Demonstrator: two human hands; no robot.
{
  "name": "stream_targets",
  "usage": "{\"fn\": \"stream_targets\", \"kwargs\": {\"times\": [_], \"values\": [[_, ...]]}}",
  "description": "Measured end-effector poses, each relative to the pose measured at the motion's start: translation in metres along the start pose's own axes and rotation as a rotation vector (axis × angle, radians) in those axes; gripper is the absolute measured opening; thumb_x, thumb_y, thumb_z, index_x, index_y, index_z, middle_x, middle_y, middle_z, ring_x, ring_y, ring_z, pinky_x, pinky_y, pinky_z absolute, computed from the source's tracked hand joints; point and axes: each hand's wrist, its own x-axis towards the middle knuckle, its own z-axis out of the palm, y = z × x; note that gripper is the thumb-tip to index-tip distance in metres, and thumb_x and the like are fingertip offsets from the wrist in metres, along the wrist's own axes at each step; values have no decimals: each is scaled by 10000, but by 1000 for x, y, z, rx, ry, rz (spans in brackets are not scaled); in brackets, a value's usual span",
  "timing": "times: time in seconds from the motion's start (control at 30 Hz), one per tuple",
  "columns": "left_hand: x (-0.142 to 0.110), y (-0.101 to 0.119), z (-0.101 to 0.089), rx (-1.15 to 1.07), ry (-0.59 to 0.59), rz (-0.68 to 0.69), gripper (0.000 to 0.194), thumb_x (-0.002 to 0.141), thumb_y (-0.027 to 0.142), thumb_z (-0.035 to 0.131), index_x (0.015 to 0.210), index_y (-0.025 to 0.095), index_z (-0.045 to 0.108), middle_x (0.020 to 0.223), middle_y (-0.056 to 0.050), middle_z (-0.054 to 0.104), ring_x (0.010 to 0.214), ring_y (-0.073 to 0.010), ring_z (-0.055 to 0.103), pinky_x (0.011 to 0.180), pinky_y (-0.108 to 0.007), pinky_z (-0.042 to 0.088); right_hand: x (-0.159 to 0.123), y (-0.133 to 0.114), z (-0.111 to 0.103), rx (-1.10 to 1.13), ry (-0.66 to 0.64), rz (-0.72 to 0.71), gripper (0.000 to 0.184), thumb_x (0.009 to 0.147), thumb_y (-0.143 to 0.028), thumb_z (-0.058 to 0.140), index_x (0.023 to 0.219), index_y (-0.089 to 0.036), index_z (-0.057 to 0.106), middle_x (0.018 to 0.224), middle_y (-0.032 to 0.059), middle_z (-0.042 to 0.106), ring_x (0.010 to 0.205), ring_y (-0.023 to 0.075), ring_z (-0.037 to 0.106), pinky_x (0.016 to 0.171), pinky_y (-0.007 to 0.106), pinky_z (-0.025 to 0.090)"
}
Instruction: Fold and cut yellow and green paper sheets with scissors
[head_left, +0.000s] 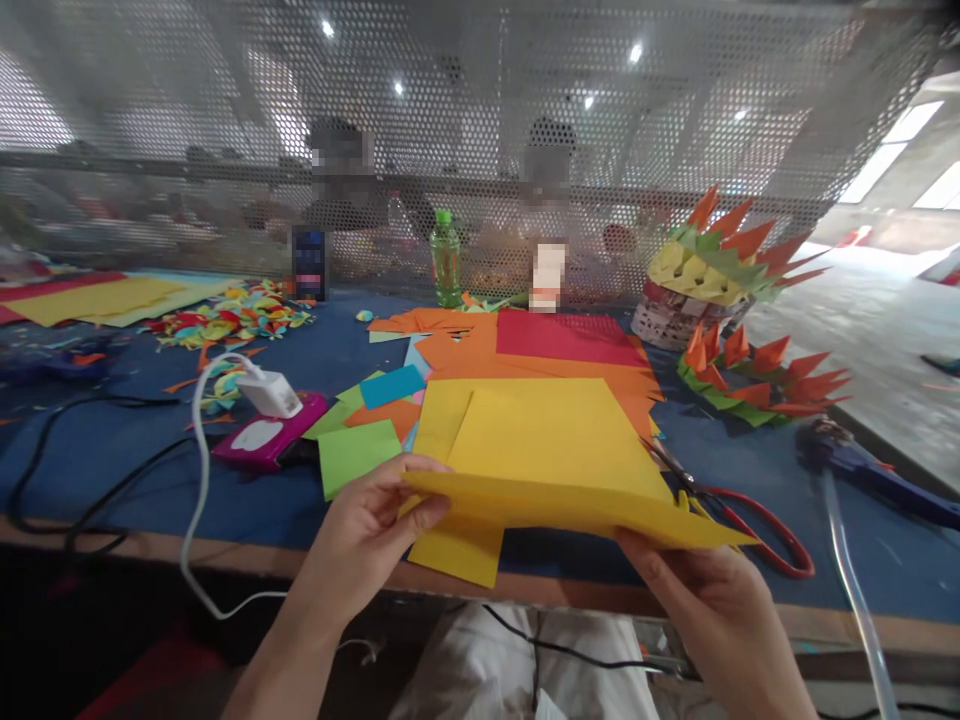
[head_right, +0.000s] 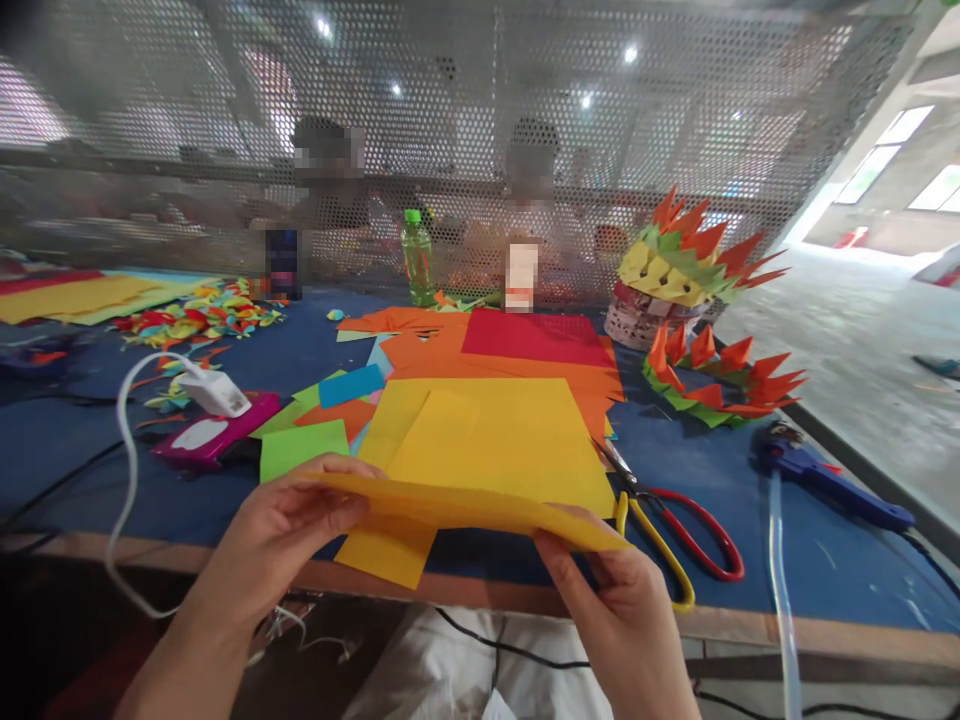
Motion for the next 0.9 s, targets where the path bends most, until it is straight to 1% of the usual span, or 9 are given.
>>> {"fn": "stream_targets", "kwargs": {"times": [0.13,0.27,0.33,0.4,0.57,0.7,0.77,0.87,0.9], "values": [[-4,3,0,156,-62,55,162,858,361,713,917,213,735,999,-46,750,1000,-229,680,863,-255,502,5,-1,-1,-88,-86,-68,257,844,-387,721,1042,-232,776,1092,76,778,1018,259,735,847,288,612],[-4,1,2,218,-106,70,196,896,380,658,923,211,753,970,-51,756,950,-241,685,852,-276,516,2,-13,4,-128,-16,-41,220,849,-419,690,856,-230,801,932,67,804,965,290,743,860,338,605],[-4,0,1,236,-124,57,217,909,378,640,955,203,759,987,-57,759,927,-245,690,827,-281,531,-1,-14,6,-146,32,-20,220,820,-427,716,831,-229,811,907,70,813,955,313,748,898,379,598],[-5,-1,2,252,-139,78,223,920,370,622,981,205,759,1028,-62,757,966,-253,691,851,-286,532,-2,-10,6,-155,51,-26,242,817,-430,724,903,-225,819,949,82,815,971,324,748,935,409,586],[-7,-3,4,310,-149,48,298,899,410,627,1073,211,764,1034,-77,767,1036,-289,692,915,-329,539,1,6,5,-109,-49,-57,295,846,-444,708,1024,-222,788,1017,96,807,956,306,758,887,398,608],[-7,-6,4,380,-98,46,300,911,423,600,976,208,798,1014,-82,780,1053,-314,691,1014,-381,490,5,9,0,-173,-72,-89,234,887,-382,670,1050,-252,776,1063,54,802,1006,281,750,876,347,604],[-5,-6,4,394,-100,33,289,910,414,604,934,212,808,972,-74,789,1010,-317,706,950,-364,525,7,8,-4,-243,-113,-109,224,881,-376,668,1017,-245,789,996,45,811,986,288,752,868,346,604],[-3,-5,5,351,-129,37,269,906,390,629,1019,216,801,1002,-58,792,984,-304,715,848,-325,561,9,4,-7,-283,-126,-88,241,886,-407,644,939,-228,796,926,48,808,926,289,751,827,343,604],[-2,-4,5,315,-110,31,275,895,389,651,1048,213,796,1016,-59,792,972,-303,719,841,-328,567,10,1,-6,-274,-121,-68,253,888,-424,638,921,-224,789,916,50,802,912,284,746,803,334,603]]}}
